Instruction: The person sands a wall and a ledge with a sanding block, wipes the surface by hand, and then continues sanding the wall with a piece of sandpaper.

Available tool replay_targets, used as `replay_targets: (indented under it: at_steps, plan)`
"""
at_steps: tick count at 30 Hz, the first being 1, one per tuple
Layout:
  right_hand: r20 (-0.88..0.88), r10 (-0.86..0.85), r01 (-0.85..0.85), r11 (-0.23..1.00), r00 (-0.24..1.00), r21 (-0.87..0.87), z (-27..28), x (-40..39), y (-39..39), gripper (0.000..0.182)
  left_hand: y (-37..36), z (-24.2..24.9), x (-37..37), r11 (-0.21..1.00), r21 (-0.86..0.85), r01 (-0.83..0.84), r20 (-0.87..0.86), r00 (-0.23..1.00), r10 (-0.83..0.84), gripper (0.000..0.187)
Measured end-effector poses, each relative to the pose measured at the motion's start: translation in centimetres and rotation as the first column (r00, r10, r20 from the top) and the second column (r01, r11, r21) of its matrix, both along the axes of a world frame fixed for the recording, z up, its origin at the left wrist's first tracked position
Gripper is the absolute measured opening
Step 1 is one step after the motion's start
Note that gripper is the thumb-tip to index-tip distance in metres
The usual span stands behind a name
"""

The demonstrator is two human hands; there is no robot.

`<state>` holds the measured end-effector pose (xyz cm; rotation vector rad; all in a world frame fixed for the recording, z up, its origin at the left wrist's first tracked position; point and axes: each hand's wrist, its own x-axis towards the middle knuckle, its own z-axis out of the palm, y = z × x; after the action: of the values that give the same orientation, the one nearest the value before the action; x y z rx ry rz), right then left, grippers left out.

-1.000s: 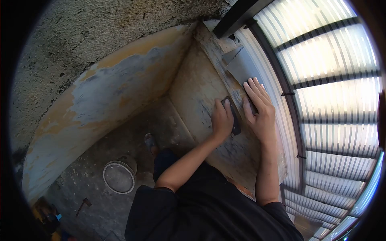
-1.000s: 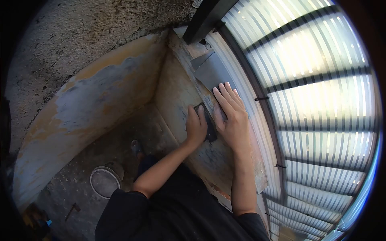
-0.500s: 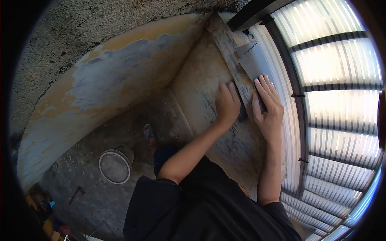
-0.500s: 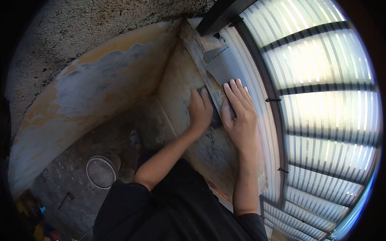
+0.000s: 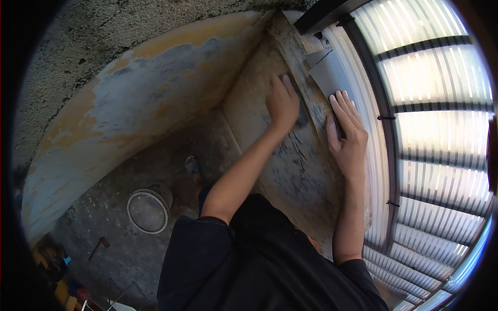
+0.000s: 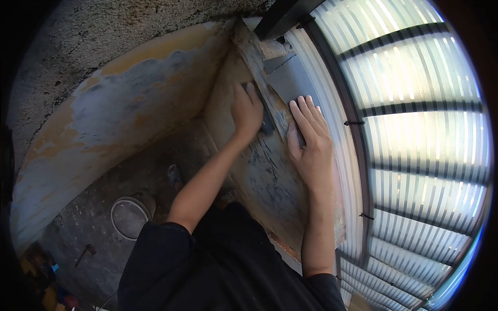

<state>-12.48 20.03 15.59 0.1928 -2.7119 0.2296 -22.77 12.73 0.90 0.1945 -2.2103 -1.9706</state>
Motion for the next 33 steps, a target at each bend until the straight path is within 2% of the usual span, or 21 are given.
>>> replay_targets:
  at_steps: [4, 6, 8, 11, 13, 15, 18, 20, 22, 24, 27, 30, 33]
  plan:
    - [0.003, -0.001, 0.001, 1.000, 1.000, 0.001, 0.1, -0.1, -0.2, 0.040, 1.1, 0.0, 4.0, 0.999, 0.043, 0.002, -0.029, 1.000, -0.001, 0.024]
    - [0.007, -0.004, 0.004, 1.000, 1.000, -0.005, 0.1, -0.1, -0.1, 0.039, 0.6, 0.2, -0.1, 0.999, 0.018, -0.029, 0.019, 0.999, 0.029, 0.024]
    - [0.007, 0.004, -0.004, 1.000, 1.000, -0.004, 0.1, -0.2, -0.2, 0.039, -0.8, -0.5, -6.2, 0.993, -0.055, -0.102, -0.060, 0.993, 0.099, 0.025]
    - [0.011, 0.000, 0.000, 1.000, 1.000, -0.004, 0.2, 0.2, -0.1, 0.039, -1.6, -1.0, -7.9, 0.992, -0.030, -0.120, -0.097, 0.988, 0.116, 0.027]
    - [0.009, -0.010, 0.010, 1.000, 1.000, -0.017, 0.1, 0.0, -0.2, 0.039, -1.5, -0.1, -3.4, 0.998, -0.059, 0.031, 0.004, 1.000, -0.030, 0.027]
    - [0.012, 0.001, -0.001, 1.000, 1.000, 0.001, 0.2, 0.0, -0.2, 0.039, 0.2, -0.9, 2.5, 0.997, 0.045, 0.055, -0.026, 0.998, -0.054, 0.026]
    - [0.018, -0.010, 0.011, 1.000, 1.000, -0.017, 0.2, -0.1, -0.3, 0.039, 1.1, -1.4, 4.6, 0.997, 0.057, 0.050, -0.031, 0.998, -0.048, 0.024]
    - [0.020, -0.010, 0.010, 1.000, 1.000, -0.009, 0.2, 0.0, -0.2, 0.039, 0.3, -0.5, 0.5, 0.999, 0.033, 0.004, 0.070, 0.998, -0.007, 0.026]
    - [0.015, -0.017, 0.017, 1.000, 1.000, -0.008, 0.1, 0.0, -0.2, 0.039, -0.5, -2.3, -5.9, 0.992, -0.048, -0.113, 0.027, 0.993, 0.115, 0.025]
    - [0.011, -0.008, 0.008, 1.000, 1.000, -0.007, 0.2, 0.0, -0.2, 0.039, -1.9, -2.7, -9.4, 0.995, -0.042, -0.089, 0.128, 0.987, 0.094, 0.025]
    - [0.009, -0.017, 0.017, 1.000, 1.000, -0.018, 0.2, 0.0, -0.3, 0.039, -1.4, -2.1, -5.6, 0.995, -0.086, -0.046, 0.104, 0.993, 0.055, 0.025]
    - [0.018, -0.029, 0.029, 0.999, 0.999, -0.017, 0.3, 0.0, -0.4, 0.039, 0.2, -2.8, 1.5, 0.999, -0.002, -0.047, 0.097, 0.994, 0.047, 0.025]
    - [0.028, -0.035, 0.035, 0.999, 0.999, -0.011, 0.5, -0.1, -0.6, 0.039, 0.5, -4.0, 1.6, 0.999, 0.030, 0.034, 0.090, 0.995, -0.036, 0.025]
